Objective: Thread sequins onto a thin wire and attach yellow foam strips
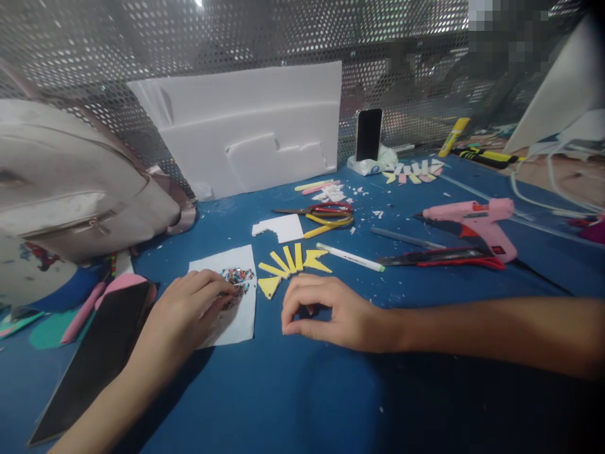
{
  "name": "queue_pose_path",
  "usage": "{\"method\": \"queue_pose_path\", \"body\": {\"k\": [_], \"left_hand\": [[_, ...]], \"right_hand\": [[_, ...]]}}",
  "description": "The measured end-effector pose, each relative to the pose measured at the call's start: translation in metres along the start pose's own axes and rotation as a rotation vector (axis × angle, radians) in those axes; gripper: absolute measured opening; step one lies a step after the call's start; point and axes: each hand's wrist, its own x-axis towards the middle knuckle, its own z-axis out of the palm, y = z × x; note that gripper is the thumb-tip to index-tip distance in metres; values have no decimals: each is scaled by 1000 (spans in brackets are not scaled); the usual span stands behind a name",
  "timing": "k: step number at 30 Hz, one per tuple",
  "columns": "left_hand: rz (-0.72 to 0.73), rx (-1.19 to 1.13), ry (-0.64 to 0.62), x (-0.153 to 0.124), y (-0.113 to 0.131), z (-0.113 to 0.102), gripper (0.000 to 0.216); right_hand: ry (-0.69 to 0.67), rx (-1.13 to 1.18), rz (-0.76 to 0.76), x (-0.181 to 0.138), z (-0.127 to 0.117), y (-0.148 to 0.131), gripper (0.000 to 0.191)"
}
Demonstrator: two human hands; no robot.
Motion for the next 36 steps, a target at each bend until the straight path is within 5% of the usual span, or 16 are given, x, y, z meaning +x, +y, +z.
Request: {"method": "queue_pose_path", "body": {"k": [21, 29, 36], "left_hand": [[-96, -39, 62, -2, 8, -3, 12], [-298, -367, 167, -5, 25, -8, 8], [-269, -577, 114, -9, 58, -2, 6]], "right_hand": [[5, 1, -11, 1, 0, -1, 5], [12, -5, -25, 1, 0, 0, 4], [48, -27, 13, 2, 1, -2, 5]]}}
